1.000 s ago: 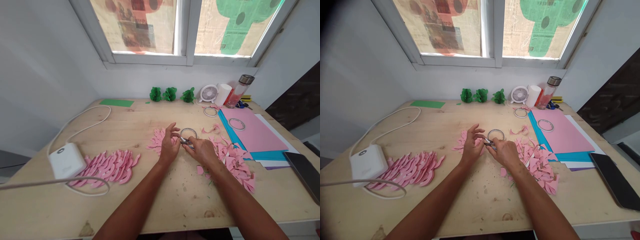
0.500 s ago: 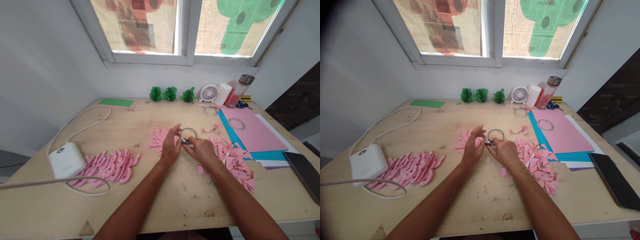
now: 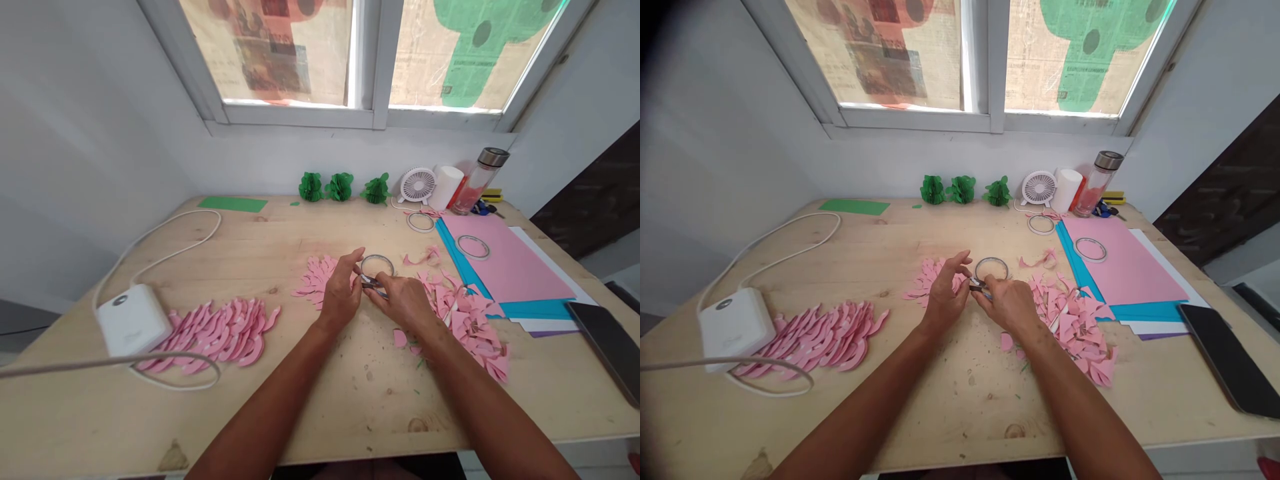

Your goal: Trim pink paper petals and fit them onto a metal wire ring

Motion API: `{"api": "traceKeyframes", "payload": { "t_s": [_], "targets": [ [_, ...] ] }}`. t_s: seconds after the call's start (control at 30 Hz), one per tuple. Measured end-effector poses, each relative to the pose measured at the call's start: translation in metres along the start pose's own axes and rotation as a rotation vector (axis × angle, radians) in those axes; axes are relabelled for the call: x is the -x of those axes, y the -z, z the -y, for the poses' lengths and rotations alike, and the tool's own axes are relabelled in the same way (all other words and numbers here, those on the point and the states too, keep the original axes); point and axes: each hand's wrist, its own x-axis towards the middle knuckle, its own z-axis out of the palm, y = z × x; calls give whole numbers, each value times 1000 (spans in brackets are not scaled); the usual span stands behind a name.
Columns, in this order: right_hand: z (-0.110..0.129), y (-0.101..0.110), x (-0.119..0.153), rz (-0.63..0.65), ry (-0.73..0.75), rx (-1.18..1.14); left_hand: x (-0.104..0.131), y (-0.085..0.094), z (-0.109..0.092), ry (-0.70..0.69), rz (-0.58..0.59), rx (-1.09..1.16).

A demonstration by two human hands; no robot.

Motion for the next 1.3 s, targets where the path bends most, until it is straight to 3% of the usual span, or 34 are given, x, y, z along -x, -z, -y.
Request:
{"api": "traceKeyframes", "payload": {
  "t_s": [0.37, 0.7, 0.83, 1.03, 1.3],
  "targets": [
    [0, 1, 1, -17, 20, 1, -2, 3, -1, -111, 75, -158],
    [0, 4, 0, 0, -10, 18, -1, 1, -4, -156, 27, -204],
    [0, 4, 0, 1, -15, 32, -1, 3, -6, -93, -48, -145],
    [-3, 3, 0, -12, -42, 32, -2, 3, 0, 129, -117, 75],
    [-10, 4, -3, 8, -238, 85, -3, 2, 9, 262, -163, 202]
  ]
}}
